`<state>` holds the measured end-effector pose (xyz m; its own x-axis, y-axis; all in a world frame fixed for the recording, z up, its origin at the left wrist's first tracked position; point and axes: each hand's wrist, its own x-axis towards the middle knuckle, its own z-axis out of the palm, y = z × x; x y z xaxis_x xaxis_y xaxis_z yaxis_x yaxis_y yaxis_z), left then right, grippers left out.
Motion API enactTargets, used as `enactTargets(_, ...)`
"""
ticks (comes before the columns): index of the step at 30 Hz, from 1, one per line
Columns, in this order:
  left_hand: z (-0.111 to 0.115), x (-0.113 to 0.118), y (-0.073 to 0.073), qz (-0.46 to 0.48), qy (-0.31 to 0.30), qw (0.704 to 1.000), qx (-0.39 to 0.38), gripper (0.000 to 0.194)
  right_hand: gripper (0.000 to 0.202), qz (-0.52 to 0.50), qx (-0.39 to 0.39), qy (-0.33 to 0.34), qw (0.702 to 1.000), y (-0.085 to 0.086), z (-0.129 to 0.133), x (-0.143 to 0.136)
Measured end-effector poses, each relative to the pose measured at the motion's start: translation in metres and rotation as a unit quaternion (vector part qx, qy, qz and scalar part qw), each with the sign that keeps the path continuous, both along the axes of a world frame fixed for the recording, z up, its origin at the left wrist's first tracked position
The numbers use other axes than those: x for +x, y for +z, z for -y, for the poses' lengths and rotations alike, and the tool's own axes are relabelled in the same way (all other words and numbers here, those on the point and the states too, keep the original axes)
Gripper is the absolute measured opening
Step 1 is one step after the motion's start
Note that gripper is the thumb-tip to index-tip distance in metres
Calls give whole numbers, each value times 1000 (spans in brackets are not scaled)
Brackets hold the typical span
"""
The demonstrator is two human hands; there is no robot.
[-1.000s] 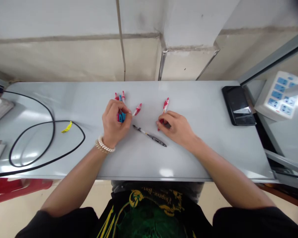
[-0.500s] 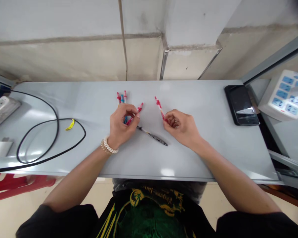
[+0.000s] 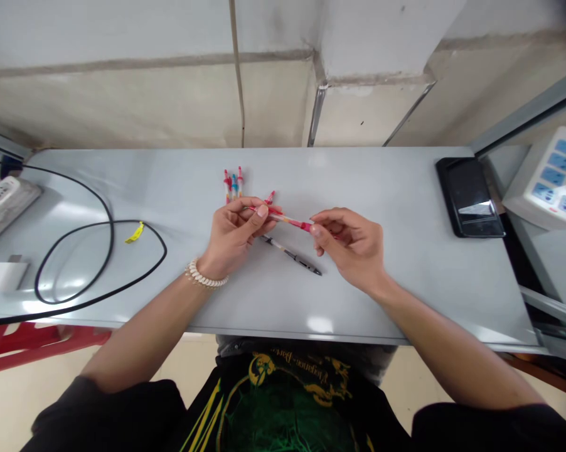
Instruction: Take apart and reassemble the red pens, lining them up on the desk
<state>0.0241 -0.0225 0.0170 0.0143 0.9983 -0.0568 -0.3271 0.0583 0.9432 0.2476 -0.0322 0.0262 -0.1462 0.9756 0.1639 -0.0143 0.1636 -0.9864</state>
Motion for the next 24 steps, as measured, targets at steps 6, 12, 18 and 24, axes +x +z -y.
enactTargets(6,8,4,4,-35,-121,992,-17,16,18,-96,-5,-54,994,1,-8,3)
enactTargets(12,26,21,1,-37,-236,971,-5,11,27,-63,-26,32,997,0,-4,0)
enactTargets(18,26,24,2,-28,-185,981,54,17,20,9,37,117,992,0,6,-2)
enactTargets(24,19,16,-1,-32,-97,991,83,21,23,113,111,172,972,2,9,-1)
